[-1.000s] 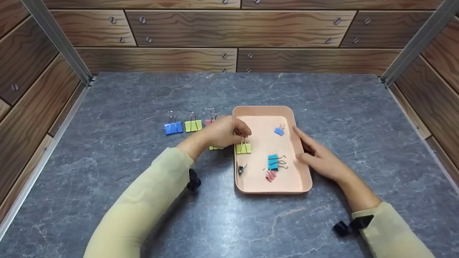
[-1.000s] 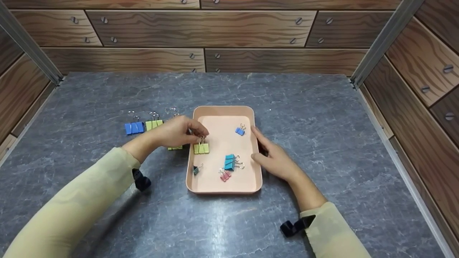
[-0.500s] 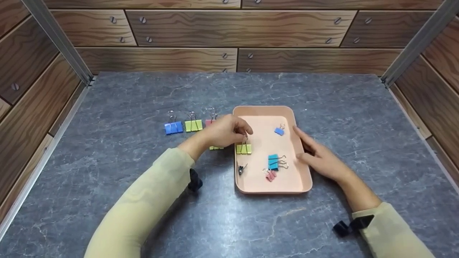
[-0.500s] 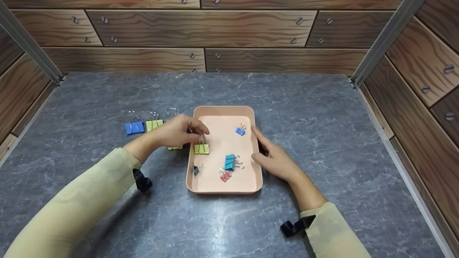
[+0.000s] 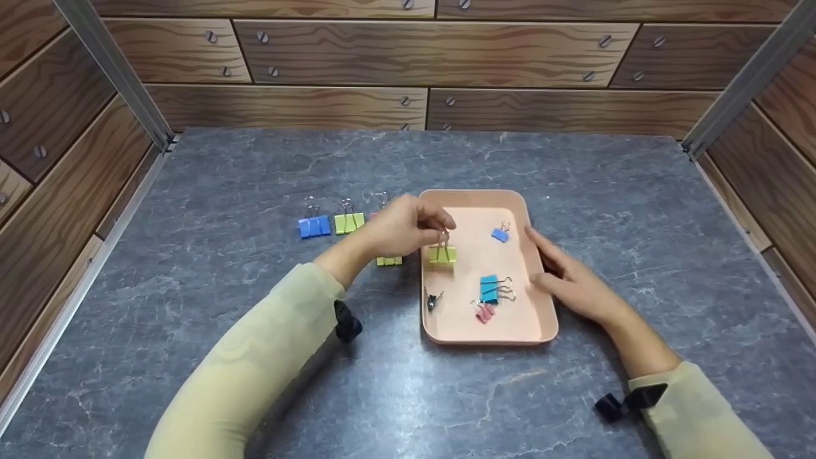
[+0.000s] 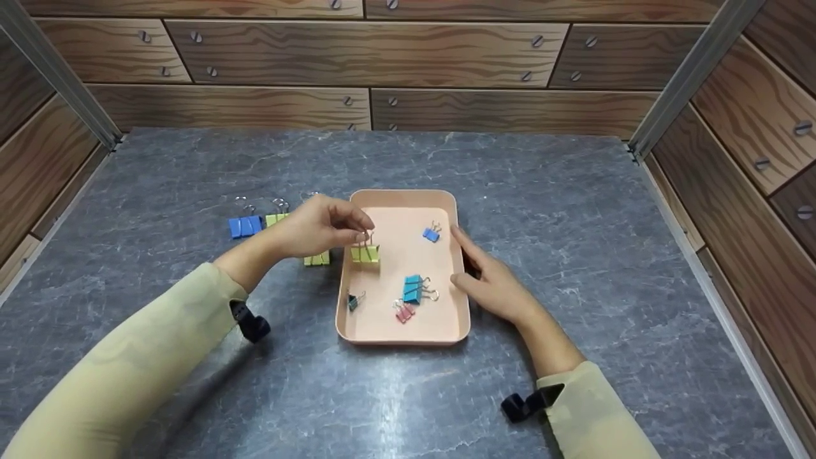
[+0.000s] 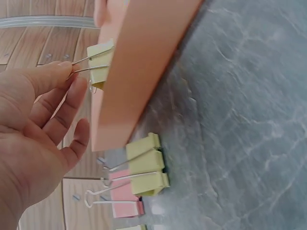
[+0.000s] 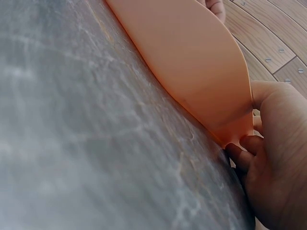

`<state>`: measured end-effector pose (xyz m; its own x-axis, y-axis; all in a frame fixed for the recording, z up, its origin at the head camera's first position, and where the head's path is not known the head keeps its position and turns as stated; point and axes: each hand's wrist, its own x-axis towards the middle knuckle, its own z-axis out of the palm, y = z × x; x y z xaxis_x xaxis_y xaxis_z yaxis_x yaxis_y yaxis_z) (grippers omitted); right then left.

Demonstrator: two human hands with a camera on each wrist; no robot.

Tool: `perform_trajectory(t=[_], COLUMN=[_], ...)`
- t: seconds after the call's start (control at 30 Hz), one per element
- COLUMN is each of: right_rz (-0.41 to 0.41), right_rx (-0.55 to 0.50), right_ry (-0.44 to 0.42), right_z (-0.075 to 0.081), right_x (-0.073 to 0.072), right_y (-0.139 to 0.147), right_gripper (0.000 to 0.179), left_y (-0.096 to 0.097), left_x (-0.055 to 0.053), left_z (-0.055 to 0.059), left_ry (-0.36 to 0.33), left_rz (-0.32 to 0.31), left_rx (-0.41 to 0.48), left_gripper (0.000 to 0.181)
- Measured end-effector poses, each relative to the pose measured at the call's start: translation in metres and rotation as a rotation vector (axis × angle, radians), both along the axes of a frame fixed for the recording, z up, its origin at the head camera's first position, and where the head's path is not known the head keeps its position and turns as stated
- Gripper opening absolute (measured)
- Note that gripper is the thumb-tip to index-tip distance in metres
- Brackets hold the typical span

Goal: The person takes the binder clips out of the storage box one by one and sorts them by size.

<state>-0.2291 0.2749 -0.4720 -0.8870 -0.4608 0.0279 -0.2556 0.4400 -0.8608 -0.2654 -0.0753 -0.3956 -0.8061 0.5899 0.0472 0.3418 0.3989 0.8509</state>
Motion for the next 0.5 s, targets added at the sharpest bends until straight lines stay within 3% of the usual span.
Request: perform_trajectory(t=[0.3,0.5], right_rz=[0.001,0.008], right_rx=[-0.005,-0.013], right_ry=[0.005,0.007], right_z=[0.0,0.0], right_x=[0.0,0.0], right_y=[0.0,0.0], right_gripper=[0.078,0.078], left_y=[-0.008,-0.019], left_x=[0.01,0.016], left_z=[0.021,0.029], left_ry=[0.018,0.03], left_rz=[0.046,0.065], left_rx=[0.138,0.158], left_gripper=[0.016,0.015])
